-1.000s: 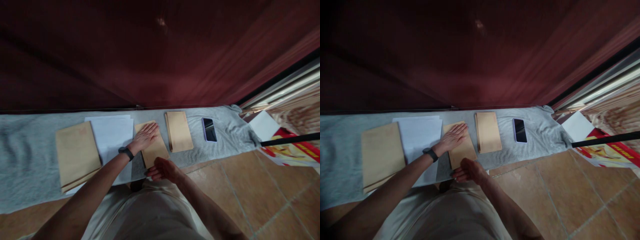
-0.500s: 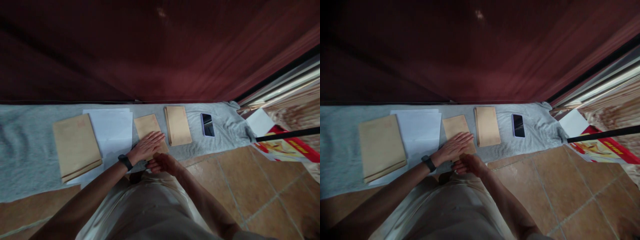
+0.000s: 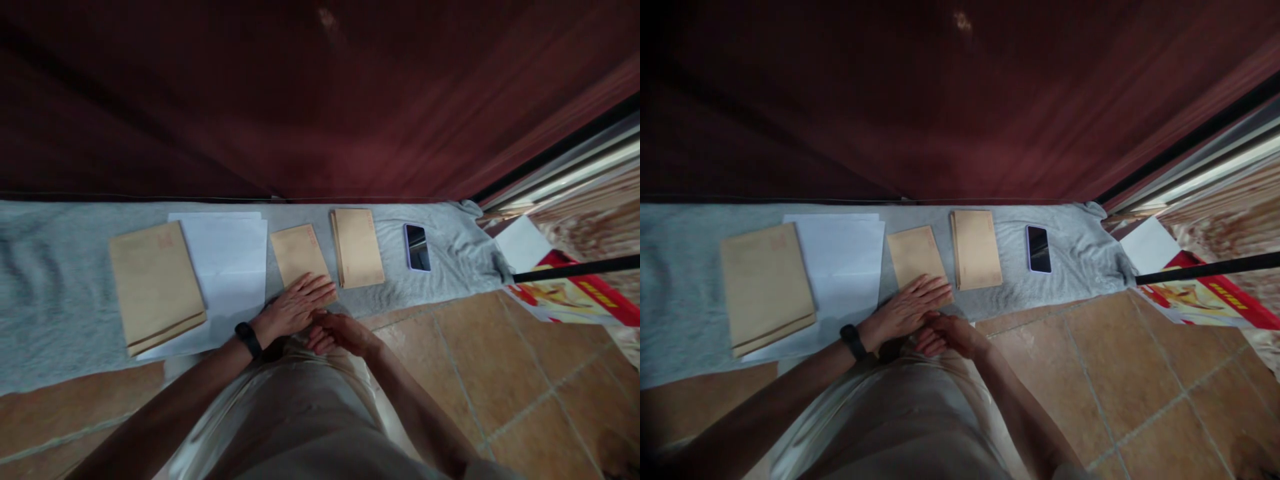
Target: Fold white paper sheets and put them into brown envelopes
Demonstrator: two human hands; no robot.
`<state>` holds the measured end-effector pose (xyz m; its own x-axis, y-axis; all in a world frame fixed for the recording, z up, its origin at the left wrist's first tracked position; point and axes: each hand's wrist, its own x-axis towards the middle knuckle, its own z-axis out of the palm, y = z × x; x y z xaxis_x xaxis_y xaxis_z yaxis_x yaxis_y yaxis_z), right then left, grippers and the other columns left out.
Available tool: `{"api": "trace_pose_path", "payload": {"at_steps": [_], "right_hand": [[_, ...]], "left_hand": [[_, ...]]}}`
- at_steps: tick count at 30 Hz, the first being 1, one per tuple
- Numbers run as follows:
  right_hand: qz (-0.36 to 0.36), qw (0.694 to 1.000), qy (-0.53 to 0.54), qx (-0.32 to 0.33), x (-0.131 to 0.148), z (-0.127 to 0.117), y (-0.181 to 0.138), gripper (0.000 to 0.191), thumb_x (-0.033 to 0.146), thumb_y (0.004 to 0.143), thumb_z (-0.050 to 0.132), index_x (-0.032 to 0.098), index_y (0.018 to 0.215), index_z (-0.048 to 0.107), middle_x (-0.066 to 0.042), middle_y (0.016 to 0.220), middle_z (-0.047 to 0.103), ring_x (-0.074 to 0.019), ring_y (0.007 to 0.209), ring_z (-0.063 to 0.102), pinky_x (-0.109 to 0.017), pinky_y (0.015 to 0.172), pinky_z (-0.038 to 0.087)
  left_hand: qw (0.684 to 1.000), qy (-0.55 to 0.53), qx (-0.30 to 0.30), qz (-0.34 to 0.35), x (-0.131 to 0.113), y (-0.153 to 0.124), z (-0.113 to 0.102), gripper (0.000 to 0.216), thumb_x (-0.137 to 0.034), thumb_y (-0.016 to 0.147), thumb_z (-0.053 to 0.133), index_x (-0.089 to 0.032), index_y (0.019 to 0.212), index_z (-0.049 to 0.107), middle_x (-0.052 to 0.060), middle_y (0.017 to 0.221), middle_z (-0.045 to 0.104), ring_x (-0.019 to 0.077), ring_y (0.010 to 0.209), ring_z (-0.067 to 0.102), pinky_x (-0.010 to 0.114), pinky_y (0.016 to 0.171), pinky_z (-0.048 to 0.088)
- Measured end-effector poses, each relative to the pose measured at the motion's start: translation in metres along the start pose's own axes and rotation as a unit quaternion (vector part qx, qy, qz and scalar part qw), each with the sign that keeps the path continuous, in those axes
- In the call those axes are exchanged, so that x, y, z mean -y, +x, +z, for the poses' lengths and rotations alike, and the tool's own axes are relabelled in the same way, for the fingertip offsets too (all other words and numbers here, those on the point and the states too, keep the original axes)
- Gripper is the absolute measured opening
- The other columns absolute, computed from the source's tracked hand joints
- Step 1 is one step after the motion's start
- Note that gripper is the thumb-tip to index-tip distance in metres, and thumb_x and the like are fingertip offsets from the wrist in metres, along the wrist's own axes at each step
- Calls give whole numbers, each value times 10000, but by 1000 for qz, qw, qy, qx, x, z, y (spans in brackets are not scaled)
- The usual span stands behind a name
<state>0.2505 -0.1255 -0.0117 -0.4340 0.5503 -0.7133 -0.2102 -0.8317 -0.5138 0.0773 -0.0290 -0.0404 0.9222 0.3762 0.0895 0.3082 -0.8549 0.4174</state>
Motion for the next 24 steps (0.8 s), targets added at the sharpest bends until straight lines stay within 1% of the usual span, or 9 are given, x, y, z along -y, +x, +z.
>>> {"api": "trace_pose_path", "payload": {"at_steps": [2,5,7,10,12,15,18,21,24], "right_hand": [[-48,999,11,-5,4,-3,-7,361,473,866,641,124,852,731,-84,824,762,-161,693,693,-295,727,553],[-156,984,53,-66,10,-7,-9,327,471,850,676,148,871,717,-48,825,741,-144,697,675,-275,724,542],[-237,960,70,-131,13,-9,-6,293,459,836,692,171,885,715,-42,870,746,-155,764,684,-285,774,550],[-337,917,40,-210,14,-8,3,303,479,847,683,204,962,737,-60,1026,765,-204,987,695,-355,974,532],[-362,900,-28,-240,11,-5,9,347,507,886,649,217,1047,751,-71,1152,752,-225,1128,667,-396,1090,473],[-382,872,-148,-267,3,-3,16,393,524,941,589,234,1160,741,-78,1287,706,-231,1248,617,-417,1158,422],[-410,839,-212,-288,-4,-7,23,396,520,974,537,241,1178,732,-86,1326,680,-225,1266,607,-409,1144,443],[-423,817,-243,-306,-9,-15,29,371,471,996,494,235,1165,725,-91,1316,678,-219,1251,613,-400,1110,478],[-436,794,-287,-313,-11,-19,30,340,371,1006,462,222,1200,697,-99,1302,674,-212,1231,622,-397,1089,498]], "left_hand": [[1000,5,10,-7,-4,-1,0,599,-211,993,480,-332,1571,382,-21,1661,364,175,1567,240,447,1302,86],[1000,2,3,-20,-9,-2,0,575,-298,1003,500,-297,1568,396,9,1633,419,189,1558,263,440,1302,96],[1000,4,-3,-17,-13,-3,1,552,-371,1015,494,-261,1552,427,35,1604,464,199,1550,283,434,1298,115],[1000,27,-1,-4,-18,-8,5,591,-425,1016,493,-211,1560,409,69,1613,448,206,1548,283,426,1294,125],[999,44,3,-4,-21,-12,10,648,-454,1006,510,-190,1580,367,86,1635,409,207,1549,279,414,1294,128],[998,58,-12,-18,-26,-20,21,685,-475,991,534,-173,1581,360,102,1634,407,212,1541,296,398,1294,134],[996,82,-26,-29,-33,-29,32,619,-487,1004,504,-134,1511,463,133,1555,513,229,1506,373,405,1295,132],[992,110,-39,-38,-42,-37,39,545,-493,1026,452,-113,1394,581,145,1438,622,235,1446,467,412,1295,158],[985,148,-64,-63,-53,-42,43,488,-417,1034,435,-104,1370,601,155,1404,645,246,1417,506,427,1282,227]]}}
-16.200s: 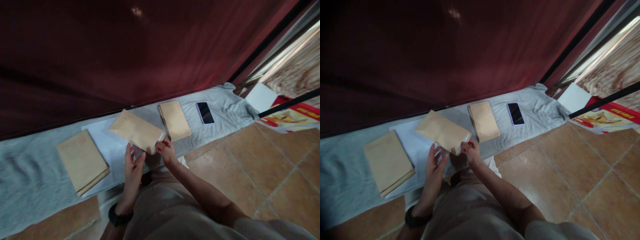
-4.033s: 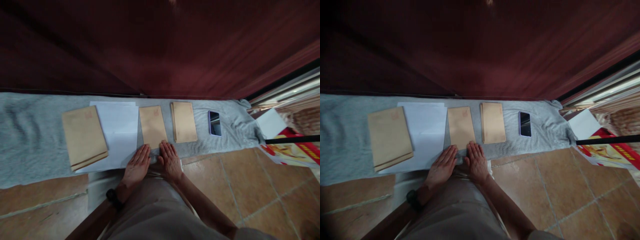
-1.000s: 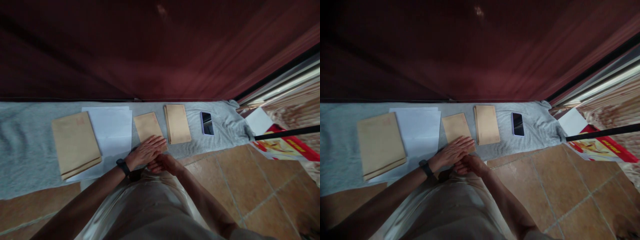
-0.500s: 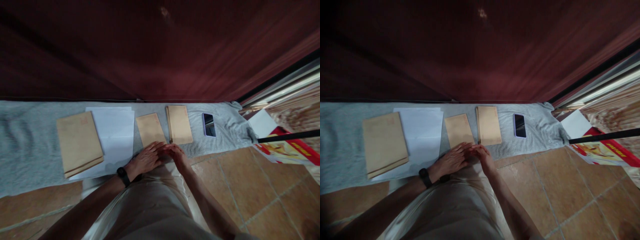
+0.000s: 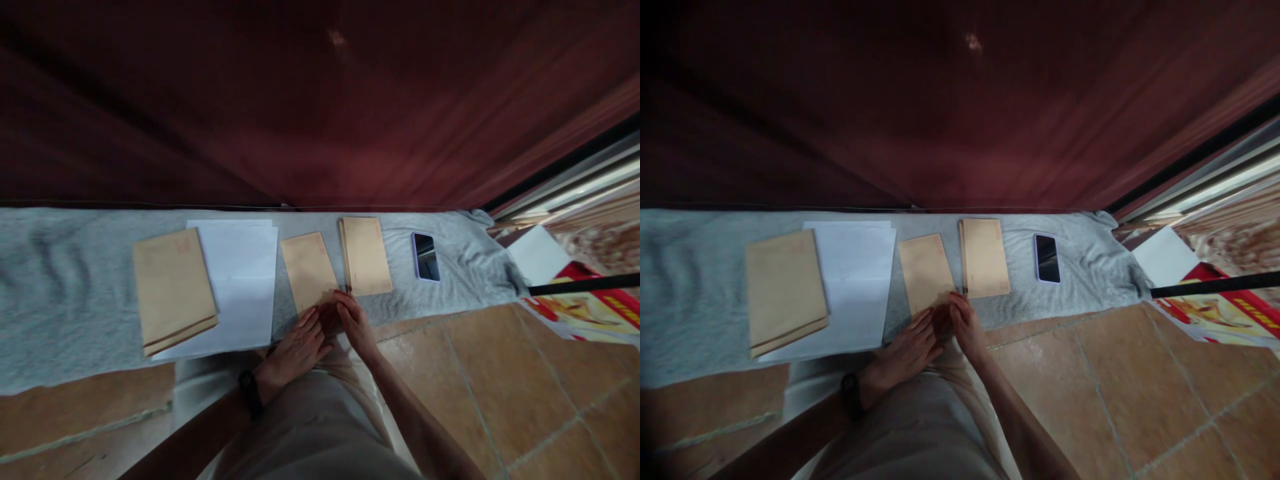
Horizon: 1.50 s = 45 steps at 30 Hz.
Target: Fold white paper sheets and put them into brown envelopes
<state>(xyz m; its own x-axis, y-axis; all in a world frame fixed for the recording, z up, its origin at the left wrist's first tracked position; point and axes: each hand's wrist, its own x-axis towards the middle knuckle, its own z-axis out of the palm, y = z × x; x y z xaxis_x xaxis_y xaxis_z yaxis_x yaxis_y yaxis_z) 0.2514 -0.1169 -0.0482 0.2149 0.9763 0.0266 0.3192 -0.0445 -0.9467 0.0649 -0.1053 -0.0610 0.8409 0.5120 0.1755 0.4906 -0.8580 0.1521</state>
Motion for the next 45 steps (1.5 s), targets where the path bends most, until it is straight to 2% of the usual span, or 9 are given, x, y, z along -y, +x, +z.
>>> {"api": "trace_pose_path", "payload": {"at_steps": [10,20,26,29,32,34,36,39,45], "right_hand": [[-51,971,-231,-38,7,-6,-18,376,229,966,457,184,1310,603,-130,1117,662,-253,1016,631,-445,950,548],[152,973,158,-72,20,-12,1,385,456,781,705,214,1080,724,-52,1003,677,-197,867,669,-365,795,608],[113,952,279,-54,74,-7,7,400,472,815,746,257,1150,708,-55,1157,711,-187,928,701,-373,878,616],[89,960,259,-65,76,-3,10,440,528,818,739,249,1157,709,-70,1159,715,-187,915,697,-365,854,619],[139,958,245,-52,62,4,11,556,635,732,777,229,1106,715,-84,1073,734,-209,851,701,-376,776,632],[204,943,262,-19,52,10,10,608,679,658,815,218,1042,715,-95,1004,748,-226,807,709,-391,736,637],[255,924,285,7,45,18,10,613,693,623,834,212,978,700,-92,922,756,-229,758,718,-401,715,640],[289,906,310,10,38,27,9,594,671,589,856,207,906,665,-50,781,743,-196,662,709,-373,665,638],[327,906,269,3,28,28,8,548,632,518,858,193,757,634,7,602,680,-143,489,627,-273,493,572]], "left_hand": [[994,77,21,-69,-7,18,-10,542,-42,908,427,-93,1429,563,177,1465,592,272,1367,544,428,1119,460],[980,52,54,-184,-14,57,-54,397,-33,925,450,-118,1272,622,154,1150,699,261,1037,685,347,803,569],[952,-42,-11,-304,3,65,-101,236,-114,953,477,-178,1132,617,94,984,701,206,844,722,250,629,502],[876,-191,-152,-416,22,64,-118,118,-211,935,510,-190,993,611,48,839,686,197,739,710,260,612,504],[692,-451,-303,-476,35,61,-115,195,-345,845,629,-188,958,603,12,793,689,180,674,689,280,601,551],[559,-588,-345,-473,35,58,-103,342,-404,742,734,-171,966,622,22,848,716,175,680,690,309,617,586],[473,-657,-349,-471,27,54,-86,436,-399,636,827,-156,949,646,30,873,733,168,691,694,323,648,604],[408,-700,-333,-482,12,50,-63,432,-364,557,886,-147,860,666,35,863,750,155,684,699,320,673,614],[366,-745,-237,-505,0,38,-47,350,-361,603,885,-132,789,696,59,769,755,169,700,733,298,723,628]]}}
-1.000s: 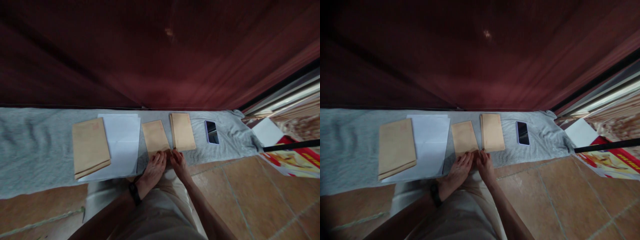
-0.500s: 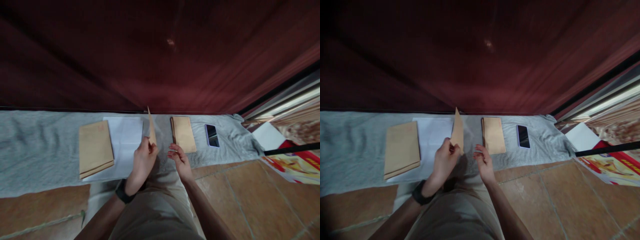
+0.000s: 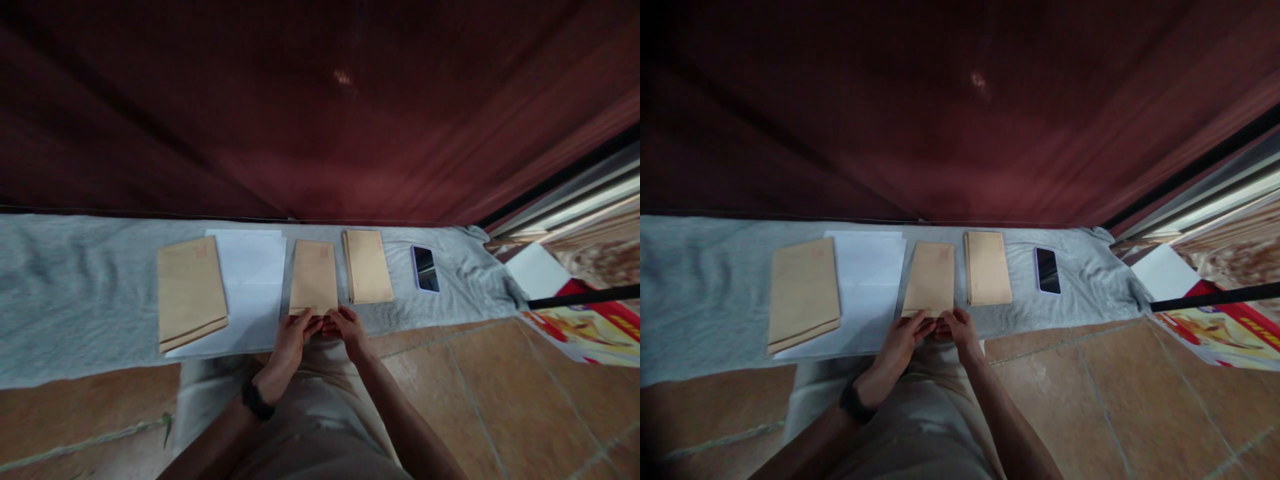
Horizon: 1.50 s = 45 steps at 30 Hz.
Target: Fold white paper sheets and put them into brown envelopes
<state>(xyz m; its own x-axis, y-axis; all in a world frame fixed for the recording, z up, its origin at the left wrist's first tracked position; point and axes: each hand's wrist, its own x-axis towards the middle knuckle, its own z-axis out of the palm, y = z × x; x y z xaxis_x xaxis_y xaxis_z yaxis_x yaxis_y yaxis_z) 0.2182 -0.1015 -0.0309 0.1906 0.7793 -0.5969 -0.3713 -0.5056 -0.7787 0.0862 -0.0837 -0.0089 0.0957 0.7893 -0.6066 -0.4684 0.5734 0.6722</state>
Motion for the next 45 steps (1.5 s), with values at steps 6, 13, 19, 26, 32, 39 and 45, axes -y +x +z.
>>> {"api": "trace_pose_path", "payload": {"at_steps": [6,13,19,26,32,39,45], "right_hand": [[29,998,-52,10,-3,-9,0,457,575,597,813,173,758,670,-26,620,717,-155,460,631,-261,453,529],[37,997,-72,11,1,-8,0,420,551,669,774,160,800,693,-36,650,738,-159,509,665,-250,501,532],[45,996,-78,10,4,-13,-3,376,540,681,736,181,765,663,-48,695,752,-161,502,654,-268,496,543],[4,973,-226,45,8,-34,-17,379,546,839,624,178,766,678,-23,620,692,-144,484,607,-257,479,509],[-358,813,-455,61,-3,-21,-39,395,331,1044,405,196,1325,648,-120,1295,696,-227,1218,646,-414,1076,524],[-425,669,-607,58,-41,-21,-33,670,308,1044,455,160,1643,193,-149,1647,355,-263,1547,305,-529,1245,350],[-429,647,-629,42,-47,-24,-32,692,277,1025,485,145,1641,198,-155,1654,336,-295,1545,305,-556,1242,346]], "left_hand": [[984,169,62,-8,-5,-15,-40,355,-506,802,739,-155,796,691,89,780,759,234,726,763,361,700,645],[628,627,187,422,-4,-6,-56,439,-352,1026,475,-190,1423,570,106,1526,552,254,1454,469,478,1220,383],[450,732,184,478,12,8,-60,637,-392,1020,506,-127,1579,352,147,1624,403,252,1527,343,455,1253,325],[437,748,185,464,12,5,-59,649,-361,1004,519,-124,1584,351,137,1654,345,257,1544,307,455,1264,301],[450,753,186,442,14,7,-58,631,-224,961,483,-152,1579,379,96,1656,361,234,1554,283,424,1278,265],[441,755,170,455,17,5,-68,658,-187,941,435,-95,1586,342,140,1639,382,236,1547,300,434,1272,279],[451,744,140,473,6,8,-68,511,-236,1019,376,-94,1497,490,157,1537,528,242,1468,447,407,1222,368]]}}
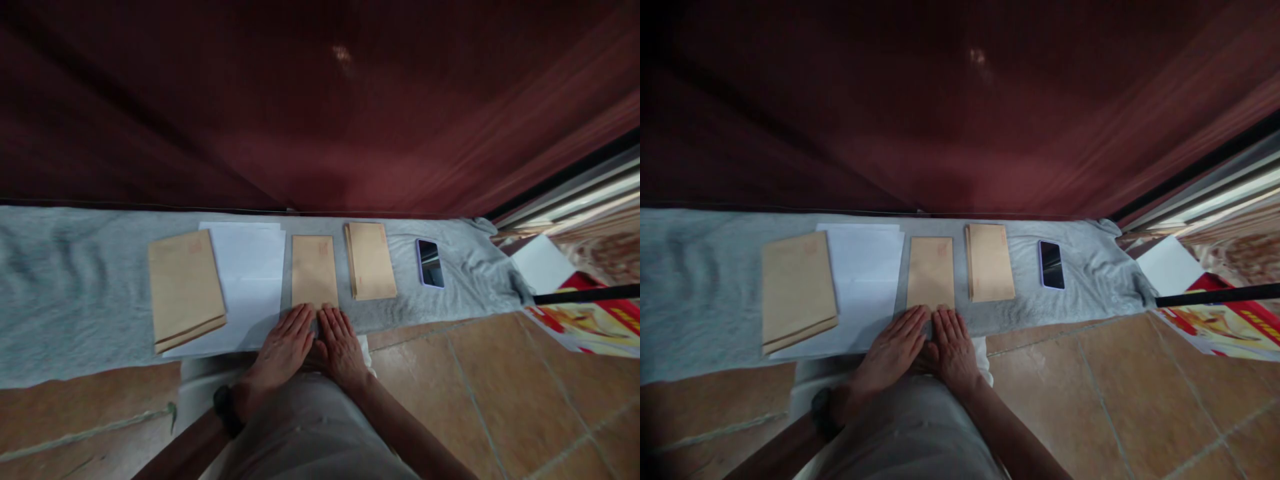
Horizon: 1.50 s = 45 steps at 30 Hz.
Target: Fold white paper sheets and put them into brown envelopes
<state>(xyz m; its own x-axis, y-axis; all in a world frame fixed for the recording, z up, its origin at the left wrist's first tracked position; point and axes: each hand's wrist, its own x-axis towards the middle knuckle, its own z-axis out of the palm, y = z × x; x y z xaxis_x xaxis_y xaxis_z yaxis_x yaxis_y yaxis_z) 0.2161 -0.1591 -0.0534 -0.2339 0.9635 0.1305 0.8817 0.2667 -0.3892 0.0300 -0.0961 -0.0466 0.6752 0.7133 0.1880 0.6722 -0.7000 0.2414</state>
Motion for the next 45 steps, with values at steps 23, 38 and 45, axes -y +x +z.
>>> {"api": "trace_pose_path", "payload": {"at_steps": [23,38,45], "right_hand": [[-4,999,-38,-6,-1,5,-1,704,191,984,512,116,1627,235,-139,1646,361,-278,1543,301,-514,1247,332],[-8,999,-34,-9,-3,4,0,627,226,1021,461,98,1608,283,-157,1643,361,-278,1545,294,-518,1237,341],[-14,1000,-12,-4,7,-2,8,609,247,1038,426,117,1614,274,-147,1623,401,-248,1543,304,-519,1253,322]], "left_hand": [[999,-18,35,31,83,104,10,586,-449,1057,355,-150,1557,416,126,1647,375,279,1562,258,487,1279,208],[994,-39,58,88,22,6,-5,697,-505,1042,415,-161,1626,253,120,1663,340,244,1545,305,418,1269,225],[998,-20,31,56,13,-12,3,766,-518,1027,436,-112,1632,199,148,1652,352,250,1549,296,419,1268,238]]}}
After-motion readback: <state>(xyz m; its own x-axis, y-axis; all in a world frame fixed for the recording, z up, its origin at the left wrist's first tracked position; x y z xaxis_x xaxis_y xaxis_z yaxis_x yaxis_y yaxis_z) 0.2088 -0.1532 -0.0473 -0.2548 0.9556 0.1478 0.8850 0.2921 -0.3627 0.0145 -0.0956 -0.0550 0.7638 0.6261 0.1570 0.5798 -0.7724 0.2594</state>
